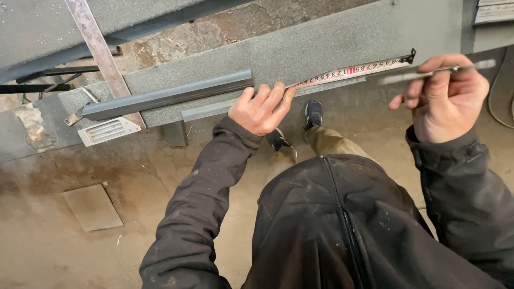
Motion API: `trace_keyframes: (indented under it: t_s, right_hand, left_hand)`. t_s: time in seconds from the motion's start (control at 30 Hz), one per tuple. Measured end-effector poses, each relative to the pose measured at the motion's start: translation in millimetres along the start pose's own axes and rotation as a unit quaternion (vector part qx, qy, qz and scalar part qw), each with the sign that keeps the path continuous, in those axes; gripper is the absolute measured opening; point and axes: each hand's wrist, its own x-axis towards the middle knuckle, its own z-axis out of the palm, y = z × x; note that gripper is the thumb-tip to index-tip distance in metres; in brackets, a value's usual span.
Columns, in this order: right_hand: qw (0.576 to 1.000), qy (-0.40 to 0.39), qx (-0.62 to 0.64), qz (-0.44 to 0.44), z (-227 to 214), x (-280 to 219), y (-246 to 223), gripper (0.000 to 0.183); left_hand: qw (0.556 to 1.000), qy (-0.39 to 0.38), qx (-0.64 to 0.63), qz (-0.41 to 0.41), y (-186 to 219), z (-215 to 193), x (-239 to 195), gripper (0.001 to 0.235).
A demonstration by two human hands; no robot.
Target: Measuring, marking, and preparing metal profiles for processing in a workshop.
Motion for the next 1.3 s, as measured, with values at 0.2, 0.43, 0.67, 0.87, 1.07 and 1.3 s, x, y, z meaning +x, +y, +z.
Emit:
trace_keyframes:
  t_s: [0.2, 0.43, 0.67, 0.87, 1.07, 1.3]
  right_hand:
    - [0.955, 0.044, -0.25, -0.154, 3.5, -8.1, 33.2, 0.016]
    - [0.977, 0.021, -0.184, -0.105, 23.1, -2.4, 25.4, 0.026]
    - [0.817, -0.06, -0.439, -0.369, 7.1, 23.7, -0.1, 0.024]
    - [0.744, -0.114, -0.515, -0.41, -10.0, 45.7, -6.6, 0.018]
    - [0.908, -0.086, -0.309, -0.268, -7.3, 24.1, 2.9, 0.019]
    - [0.986, -0.043, -0.122, -0.105, 18.6, 13.3, 16.4, 0.035]
  left_hand:
    - [0.999, 0.018, 0.016, 0.02, -1.5, -0.4, 2.9, 0.023]
    - [0.999, 0.03, 0.024, 0.015, 2.9, 2.4, 2.6, 0.018]
    - [0.999, 0.032, 0.028, 0.021, 2.3, -2.4, 6.1, 0.014]
    - [0.998, 0.038, 0.038, 0.02, 3.5, -1.9, 6.1, 0.013]
    - [0.997, 0.054, 0.044, 0.014, 5.0, 1.8, 4.3, 0.014]
    - [0.997, 0.057, 0.056, 0.025, 4.5, 2.7, 3.2, 0.012]
